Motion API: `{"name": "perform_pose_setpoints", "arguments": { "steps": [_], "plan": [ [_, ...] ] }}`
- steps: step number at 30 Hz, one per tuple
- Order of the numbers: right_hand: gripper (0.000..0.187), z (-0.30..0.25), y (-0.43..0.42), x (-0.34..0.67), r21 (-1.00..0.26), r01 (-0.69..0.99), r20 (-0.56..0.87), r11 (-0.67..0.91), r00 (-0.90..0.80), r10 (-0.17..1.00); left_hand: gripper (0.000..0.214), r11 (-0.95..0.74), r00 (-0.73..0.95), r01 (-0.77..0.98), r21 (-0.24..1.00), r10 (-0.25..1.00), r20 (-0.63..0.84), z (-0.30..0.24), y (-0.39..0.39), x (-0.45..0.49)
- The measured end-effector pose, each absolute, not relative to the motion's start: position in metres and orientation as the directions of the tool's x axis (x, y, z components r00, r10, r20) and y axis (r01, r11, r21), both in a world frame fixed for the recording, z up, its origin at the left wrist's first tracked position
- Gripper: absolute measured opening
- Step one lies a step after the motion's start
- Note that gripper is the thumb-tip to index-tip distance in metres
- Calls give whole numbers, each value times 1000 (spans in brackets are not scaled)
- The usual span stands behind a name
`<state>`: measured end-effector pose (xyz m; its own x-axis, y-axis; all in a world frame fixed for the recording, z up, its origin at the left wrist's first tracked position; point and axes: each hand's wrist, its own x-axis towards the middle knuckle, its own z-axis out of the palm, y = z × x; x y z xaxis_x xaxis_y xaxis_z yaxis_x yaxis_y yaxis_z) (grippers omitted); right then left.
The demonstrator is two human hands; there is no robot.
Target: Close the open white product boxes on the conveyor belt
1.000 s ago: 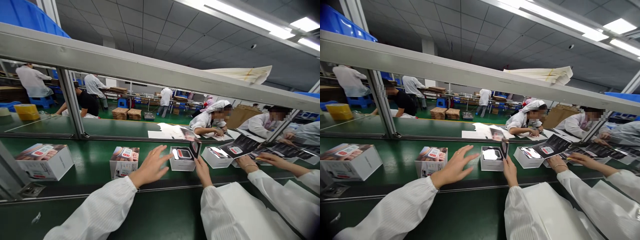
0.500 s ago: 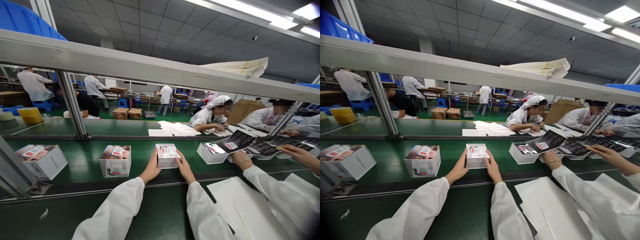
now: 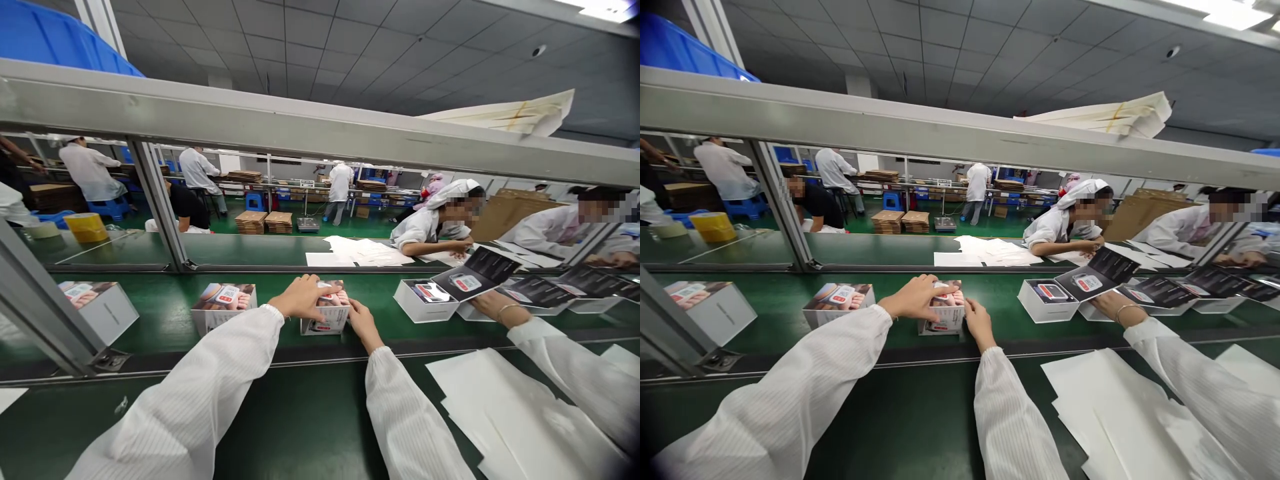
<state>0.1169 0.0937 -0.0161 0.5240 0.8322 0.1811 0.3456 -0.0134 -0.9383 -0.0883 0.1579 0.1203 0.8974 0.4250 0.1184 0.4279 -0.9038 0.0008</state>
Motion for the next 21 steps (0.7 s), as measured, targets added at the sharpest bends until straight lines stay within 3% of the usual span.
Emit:
{"name": "perform_pose_setpoints", "arguments": {
  "steps": [4,16,18,21],
  "plan": [
    [42,-15,69,112,-924,381,177,-36,509,843,85,-909,907,418,11,417,58,116,171,-97],
    [41,-39,28,106,-947,296,276,123,560,782,86,-907,909,417,64,416,-29,123,177,-139],
    [42,-36,32,124,-941,324,302,99,667,682,86,-897,897,441,34,441,10,123,171,-144],
    [49,-23,33,181,-950,301,263,-88,918,298,81,-883,868,469,-2,460,187,123,156,-149]
  ]
}}
